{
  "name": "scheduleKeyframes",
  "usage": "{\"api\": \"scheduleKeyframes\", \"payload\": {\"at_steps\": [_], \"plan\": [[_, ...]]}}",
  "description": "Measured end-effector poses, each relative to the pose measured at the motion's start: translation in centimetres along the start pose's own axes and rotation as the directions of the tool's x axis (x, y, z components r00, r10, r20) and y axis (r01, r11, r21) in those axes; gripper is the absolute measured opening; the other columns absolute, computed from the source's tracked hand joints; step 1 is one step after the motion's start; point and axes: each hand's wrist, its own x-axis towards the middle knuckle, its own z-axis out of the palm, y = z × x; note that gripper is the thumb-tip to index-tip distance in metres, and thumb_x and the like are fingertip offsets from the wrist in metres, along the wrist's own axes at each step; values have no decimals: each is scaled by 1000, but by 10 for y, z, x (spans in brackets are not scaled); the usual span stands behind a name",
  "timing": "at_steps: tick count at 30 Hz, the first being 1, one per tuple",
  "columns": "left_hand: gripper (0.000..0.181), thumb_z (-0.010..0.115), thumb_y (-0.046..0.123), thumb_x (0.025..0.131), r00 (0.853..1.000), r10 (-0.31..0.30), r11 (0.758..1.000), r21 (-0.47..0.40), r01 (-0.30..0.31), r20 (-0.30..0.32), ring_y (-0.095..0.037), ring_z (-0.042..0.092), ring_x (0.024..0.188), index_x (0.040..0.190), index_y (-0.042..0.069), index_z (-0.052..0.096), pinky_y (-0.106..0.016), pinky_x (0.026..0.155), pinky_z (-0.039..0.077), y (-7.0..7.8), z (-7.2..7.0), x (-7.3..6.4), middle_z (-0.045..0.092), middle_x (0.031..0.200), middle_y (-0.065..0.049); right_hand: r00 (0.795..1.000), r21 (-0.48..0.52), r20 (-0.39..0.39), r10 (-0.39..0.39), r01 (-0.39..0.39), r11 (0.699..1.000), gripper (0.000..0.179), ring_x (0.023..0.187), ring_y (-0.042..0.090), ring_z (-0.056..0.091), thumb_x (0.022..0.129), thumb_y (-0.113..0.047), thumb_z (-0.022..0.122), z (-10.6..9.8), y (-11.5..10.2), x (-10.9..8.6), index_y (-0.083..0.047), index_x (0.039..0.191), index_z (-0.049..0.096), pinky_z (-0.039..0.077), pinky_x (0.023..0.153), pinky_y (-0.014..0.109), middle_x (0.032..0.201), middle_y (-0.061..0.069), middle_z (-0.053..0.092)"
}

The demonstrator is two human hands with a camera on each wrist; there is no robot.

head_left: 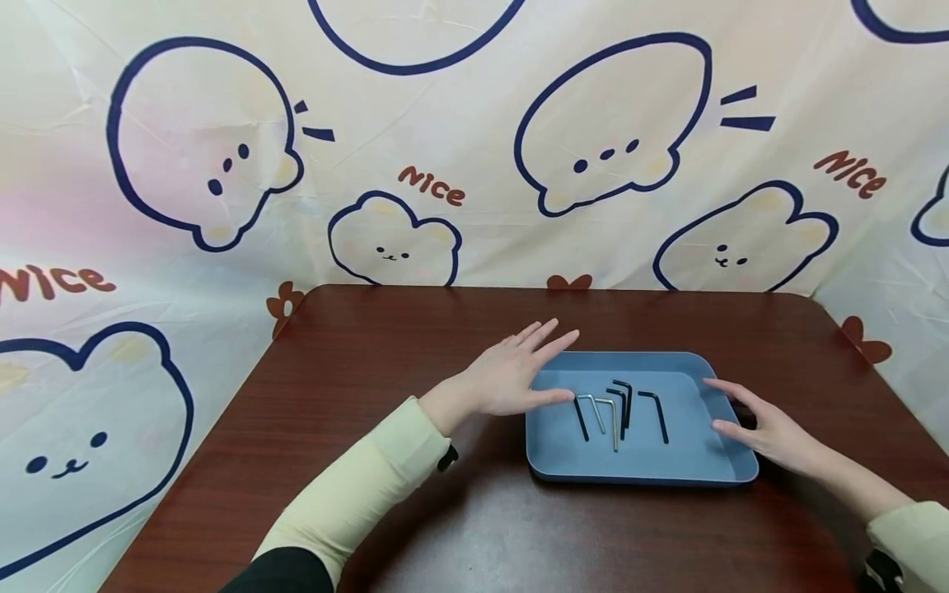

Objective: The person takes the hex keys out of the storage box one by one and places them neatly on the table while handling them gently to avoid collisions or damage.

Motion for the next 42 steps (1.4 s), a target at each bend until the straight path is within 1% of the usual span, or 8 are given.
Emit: {"api": "scheduleKeyframes", "payload": {"at_steps": [3,5,13,22,25,28,33,42], "plan": [[82,49,64,91,999,23,999,-49,-22,25,-21,16,146,157,32,12,-41,97,45,-2,-1,4,10,162,-1,1000,7,-1,-1,1,1000,64,119,54,36,91,-14,67,0,0,-1,1,144,34,31,86,75,140,35,34],[81,51,63,91,999,29,997,-77,-26,36,-20,19,145,156,34,13,-39,91,49,-2,-1,7,12,162,0,1000,10,-1,-3,3,1000,64,118,54,36,91,-13,67,1,1,-1,2,144,34,31,86,74,140,35,35],[80,57,61,88,998,29,992,-126,-22,56,-18,39,133,155,34,20,-43,95,46,-2,1,17,34,152,-2,1000,19,-2,-5,5,1000,64,119,54,35,91,-13,67,3,0,-4,2,144,34,30,86,74,140,35,34],[80,61,59,87,995,20,988,-155,-4,102,-16,47,127,154,32,26,-43,97,45,-9,1,25,37,151,-2,1000,22,0,-19,19,1000,63,119,54,35,92,-12,66,3,0,-5,3,144,34,30,85,74,141,35,34],[78,65,55,86,992,34,989,-148,-15,124,-16,46,127,152,29,32,-41,100,42,-11,0,28,40,149,-2,1000,19,4,-12,12,1000,64,119,54,36,92,-12,67,2,0,-4,3,144,33,31,86,74,140,35,34],[73,69,50,86,989,63,984,-172,-40,130,-15,48,124,148,24,41,-37,101,41,-13,-1,32,48,143,-2,1000,16,6,-12,11,1000,64,119,54,36,91,-13,67,2,0,-4,3,144,34,30,87,74,140,35,34],[62,75,42,84,987,98,971,-228,-66,131,-14,54,116,138,18,55,-29,96,44,-15,0,38,58,131,0,1000,11,4,-18,18,1000,64,119,54,36,91,-12,67,1,0,-3,3,143,34,30,86,75,140,35,34],[53,78,33,83,985,104,951,-304,-58,139,-9,57,106,130,16,61,-23,86,47,-16,11,46,63,121,2,999,0,-10,-40,40,999,63,116,47,37,92,-12,67,2,0,-2,2,144,35,32,86,71,140,32,36]]}}
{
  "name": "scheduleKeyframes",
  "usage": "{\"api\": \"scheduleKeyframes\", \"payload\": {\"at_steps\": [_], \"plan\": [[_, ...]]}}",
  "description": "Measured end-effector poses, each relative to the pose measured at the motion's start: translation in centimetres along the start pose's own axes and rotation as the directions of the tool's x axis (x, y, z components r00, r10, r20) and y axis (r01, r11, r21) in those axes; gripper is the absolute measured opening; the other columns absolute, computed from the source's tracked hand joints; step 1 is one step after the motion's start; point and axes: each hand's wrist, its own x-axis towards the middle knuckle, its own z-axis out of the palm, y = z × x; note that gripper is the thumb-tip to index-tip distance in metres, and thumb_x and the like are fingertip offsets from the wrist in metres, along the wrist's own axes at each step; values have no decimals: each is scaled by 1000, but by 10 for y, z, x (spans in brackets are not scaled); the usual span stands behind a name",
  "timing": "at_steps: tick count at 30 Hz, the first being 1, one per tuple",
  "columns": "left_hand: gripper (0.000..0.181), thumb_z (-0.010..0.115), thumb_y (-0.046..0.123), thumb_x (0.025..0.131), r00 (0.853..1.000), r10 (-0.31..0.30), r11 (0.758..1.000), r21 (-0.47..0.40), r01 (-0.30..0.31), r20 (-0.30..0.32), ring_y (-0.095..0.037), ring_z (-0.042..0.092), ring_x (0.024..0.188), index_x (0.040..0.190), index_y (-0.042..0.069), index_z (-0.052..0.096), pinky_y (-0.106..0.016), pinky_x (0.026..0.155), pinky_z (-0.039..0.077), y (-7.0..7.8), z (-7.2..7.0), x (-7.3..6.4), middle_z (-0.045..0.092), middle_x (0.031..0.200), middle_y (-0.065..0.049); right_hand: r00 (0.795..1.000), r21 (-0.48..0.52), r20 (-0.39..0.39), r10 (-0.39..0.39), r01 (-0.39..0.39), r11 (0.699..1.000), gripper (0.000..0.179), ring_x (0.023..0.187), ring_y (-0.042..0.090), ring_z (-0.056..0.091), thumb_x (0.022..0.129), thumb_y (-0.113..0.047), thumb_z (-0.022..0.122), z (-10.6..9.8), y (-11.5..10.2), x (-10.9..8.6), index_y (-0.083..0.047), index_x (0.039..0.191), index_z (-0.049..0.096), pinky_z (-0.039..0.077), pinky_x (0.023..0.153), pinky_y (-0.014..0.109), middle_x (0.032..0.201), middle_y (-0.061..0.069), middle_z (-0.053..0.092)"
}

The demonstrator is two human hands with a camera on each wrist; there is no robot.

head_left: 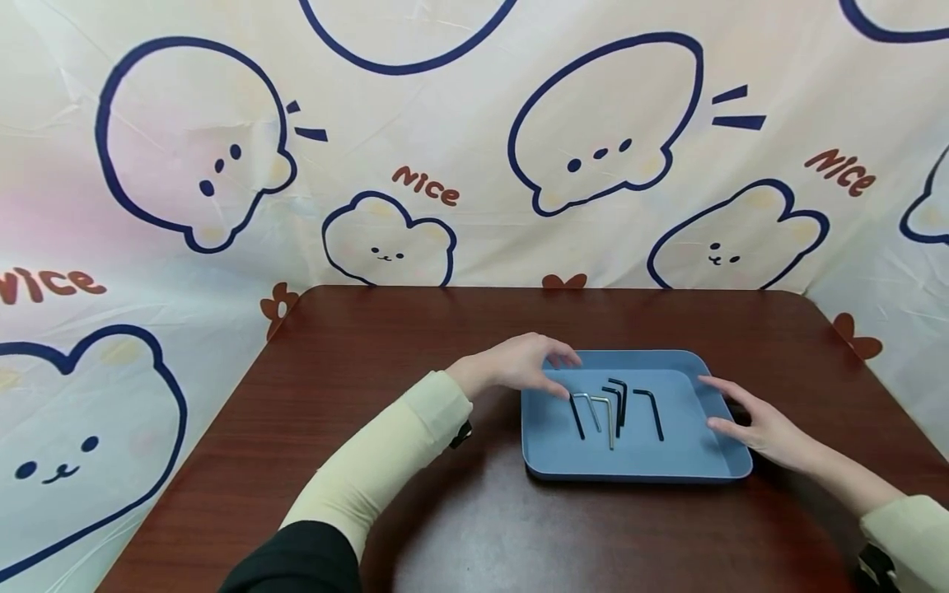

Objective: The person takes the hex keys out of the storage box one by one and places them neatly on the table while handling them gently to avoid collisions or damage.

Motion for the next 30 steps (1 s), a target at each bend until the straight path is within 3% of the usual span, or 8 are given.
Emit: {"api": "scheduleKeyframes", "payload": {"at_steps": [7,15,30], "plan": [[45,80,26,83,999,24,999,-49,-23,23,-11,59,99,122,10,66,-20,80,47,-5,9,4,66,117,-3,1000,13,9,12,-12,1000,63,118,49,36,92,-12,67,1,-1,0,2,144,34,32,87,72,141,32,35],[37,81,22,81,999,44,997,-68,-42,22,-10,60,95,114,10,69,-18,79,46,-11,17,9,68,107,0,999,22,24,41,-41,999,64,121,53,34,93,-14,66,-2,-2,0,2,145,33,29,88,75,142,34,32],[26,81,21,81,998,62,998,-21,-61,31,-5,57,88,105,15,72,-16,77,45,-21,31,18,66,97,9,999,27,21,43,-43,999,64,121,53,33,93,-14,66,-1,-1,1,2,145,33,28,88,75,142,34,32]]}}
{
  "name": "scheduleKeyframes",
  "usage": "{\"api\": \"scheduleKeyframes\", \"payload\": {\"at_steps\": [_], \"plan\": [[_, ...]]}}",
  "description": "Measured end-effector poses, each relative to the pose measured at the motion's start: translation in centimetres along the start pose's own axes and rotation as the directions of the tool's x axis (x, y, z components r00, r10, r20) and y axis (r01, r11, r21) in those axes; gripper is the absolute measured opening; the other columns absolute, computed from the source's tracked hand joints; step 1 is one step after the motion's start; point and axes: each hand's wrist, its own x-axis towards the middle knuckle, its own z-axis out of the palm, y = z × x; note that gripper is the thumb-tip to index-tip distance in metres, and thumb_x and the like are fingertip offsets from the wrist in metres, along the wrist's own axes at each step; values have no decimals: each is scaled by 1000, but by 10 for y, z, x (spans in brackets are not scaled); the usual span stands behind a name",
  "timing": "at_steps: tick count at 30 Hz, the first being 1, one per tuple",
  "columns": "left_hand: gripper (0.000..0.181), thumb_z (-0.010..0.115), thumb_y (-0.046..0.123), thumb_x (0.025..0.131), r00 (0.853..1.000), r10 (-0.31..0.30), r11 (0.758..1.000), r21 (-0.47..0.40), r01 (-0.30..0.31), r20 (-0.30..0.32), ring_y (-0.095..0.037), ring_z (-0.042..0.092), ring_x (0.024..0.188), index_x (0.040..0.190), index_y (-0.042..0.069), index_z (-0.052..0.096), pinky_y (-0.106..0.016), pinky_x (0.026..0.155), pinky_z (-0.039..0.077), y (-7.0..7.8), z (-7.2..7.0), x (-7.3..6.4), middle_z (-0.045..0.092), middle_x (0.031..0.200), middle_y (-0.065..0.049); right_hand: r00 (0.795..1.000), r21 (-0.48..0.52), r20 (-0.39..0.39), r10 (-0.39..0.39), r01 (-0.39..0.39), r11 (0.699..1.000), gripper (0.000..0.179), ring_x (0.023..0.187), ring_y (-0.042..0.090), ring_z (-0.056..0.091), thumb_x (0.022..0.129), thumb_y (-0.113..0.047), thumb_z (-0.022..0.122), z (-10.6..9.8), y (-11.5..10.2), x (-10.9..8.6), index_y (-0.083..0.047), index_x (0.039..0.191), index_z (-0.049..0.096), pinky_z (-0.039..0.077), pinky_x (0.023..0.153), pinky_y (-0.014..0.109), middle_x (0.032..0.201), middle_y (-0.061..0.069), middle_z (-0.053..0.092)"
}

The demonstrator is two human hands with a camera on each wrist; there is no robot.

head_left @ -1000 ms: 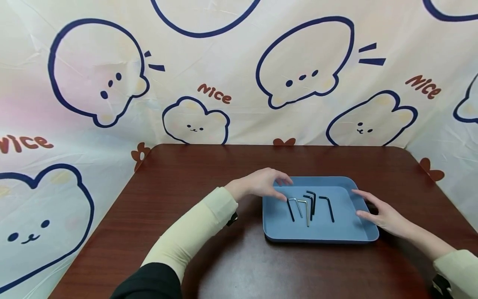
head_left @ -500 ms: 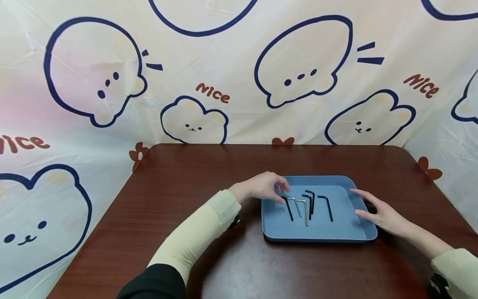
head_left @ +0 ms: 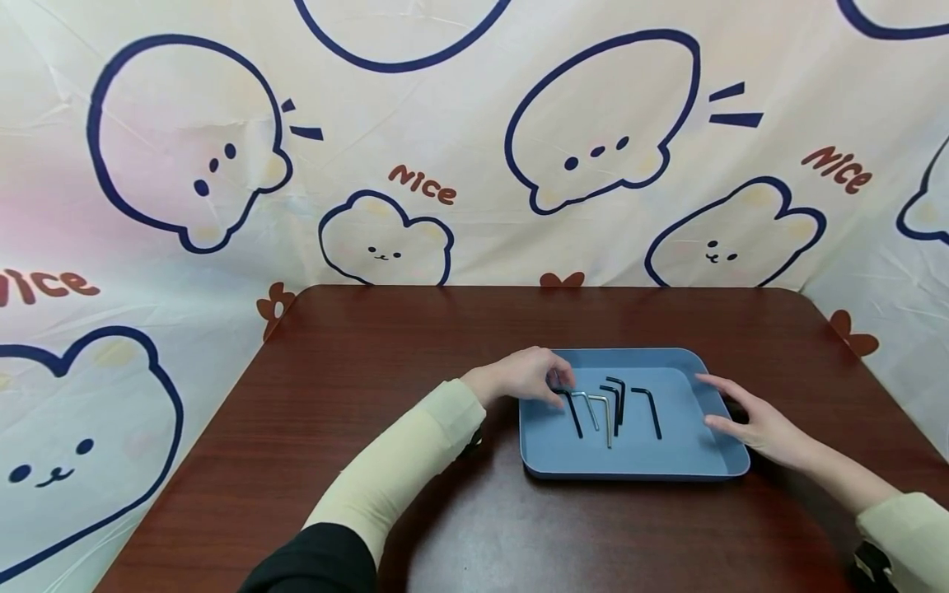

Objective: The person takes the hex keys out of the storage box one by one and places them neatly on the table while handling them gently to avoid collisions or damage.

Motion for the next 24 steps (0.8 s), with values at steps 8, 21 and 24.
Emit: {"api": "scheduleKeyframes", "payload": {"at_steps": [8,21,24], "plan": [[22,80,21,82,999,-37,999,38,38,-16,-5,56,86,103,17,74,-17,76,44,2,3,3,66,96,12,1000,7,0,6,-6,1000,64,122,54,32,93,-14,66,0,0,0,2,145,32,27,88,76,142,35,31],[14,77,16,85,996,-64,994,80,68,-55,-2,56,78,99,17,77,-16,70,44,1,6,7,67,90,11,1000,6,4,11,-11,1000,64,122,53,31,93,-15,65,0,1,0,1,146,32,26,88,76,143,34,30],[13,77,14,85,996,-60,994,83,65,-63,-2,56,77,98,17,78,-15,70,44,0,7,8,68,88,11,1000,6,-3,3,-3,1000,63,122,53,32,93,-14,65,1,1,0,1,145,32,26,88,75,143,34,31]]}}
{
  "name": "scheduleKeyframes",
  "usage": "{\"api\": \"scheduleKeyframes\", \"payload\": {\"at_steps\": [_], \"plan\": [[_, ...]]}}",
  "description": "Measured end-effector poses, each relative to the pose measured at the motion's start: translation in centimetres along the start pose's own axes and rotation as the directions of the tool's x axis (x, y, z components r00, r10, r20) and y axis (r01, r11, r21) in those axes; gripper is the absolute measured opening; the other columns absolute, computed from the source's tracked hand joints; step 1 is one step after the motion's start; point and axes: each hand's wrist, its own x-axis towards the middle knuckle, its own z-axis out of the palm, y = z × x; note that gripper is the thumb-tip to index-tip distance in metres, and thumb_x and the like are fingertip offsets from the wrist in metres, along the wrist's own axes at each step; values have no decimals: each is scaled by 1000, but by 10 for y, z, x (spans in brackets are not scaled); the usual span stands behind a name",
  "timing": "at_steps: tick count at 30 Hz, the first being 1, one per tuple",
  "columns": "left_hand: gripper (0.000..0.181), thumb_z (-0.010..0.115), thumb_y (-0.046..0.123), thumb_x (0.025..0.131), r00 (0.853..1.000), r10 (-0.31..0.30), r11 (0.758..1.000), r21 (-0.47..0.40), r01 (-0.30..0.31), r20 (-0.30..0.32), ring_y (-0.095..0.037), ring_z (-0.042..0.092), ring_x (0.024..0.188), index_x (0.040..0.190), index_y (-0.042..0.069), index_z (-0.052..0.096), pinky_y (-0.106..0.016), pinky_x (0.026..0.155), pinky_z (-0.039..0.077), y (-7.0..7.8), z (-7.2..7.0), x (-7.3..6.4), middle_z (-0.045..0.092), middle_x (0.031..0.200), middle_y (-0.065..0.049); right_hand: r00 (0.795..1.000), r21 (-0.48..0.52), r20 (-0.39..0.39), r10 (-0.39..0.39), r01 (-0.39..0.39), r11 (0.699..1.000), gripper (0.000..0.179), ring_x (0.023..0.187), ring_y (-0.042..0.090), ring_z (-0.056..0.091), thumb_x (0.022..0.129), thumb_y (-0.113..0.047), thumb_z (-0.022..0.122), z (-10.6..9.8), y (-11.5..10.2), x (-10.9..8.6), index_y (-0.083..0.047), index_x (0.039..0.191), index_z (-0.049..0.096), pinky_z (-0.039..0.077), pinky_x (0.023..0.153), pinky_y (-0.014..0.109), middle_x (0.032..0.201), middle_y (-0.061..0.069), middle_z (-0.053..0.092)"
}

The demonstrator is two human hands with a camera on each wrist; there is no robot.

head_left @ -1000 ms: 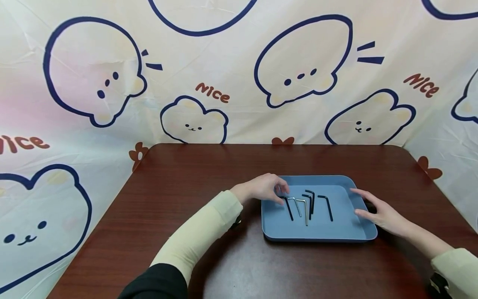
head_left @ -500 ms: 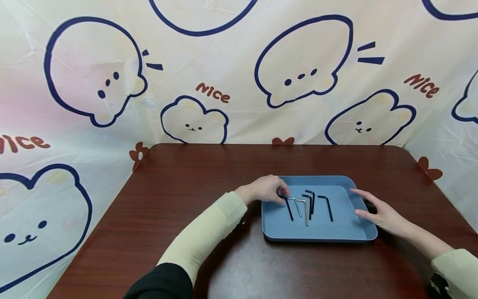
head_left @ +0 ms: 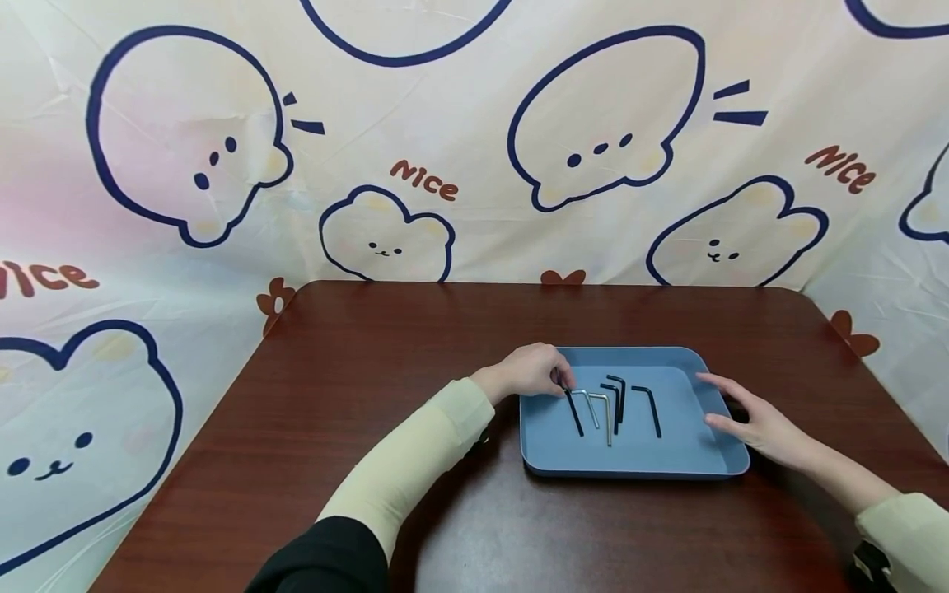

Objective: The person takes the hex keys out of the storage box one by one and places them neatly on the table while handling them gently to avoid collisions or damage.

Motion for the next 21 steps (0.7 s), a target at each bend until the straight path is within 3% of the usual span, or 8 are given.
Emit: {"api": "scheduleKeyframes", "payload": {"at_steps": [21], "plan": [[4,76,16,86,1000,-17,1000,-1,17,-20,-3,57,76,88,14,79,-14,69,45,2,-1,2,67,80,10,1000,10,4,-6,6,1000,63,121,54,32,94,-13,65,0,0,-1,2,145,32,27,88,76,143,35,30]]}}
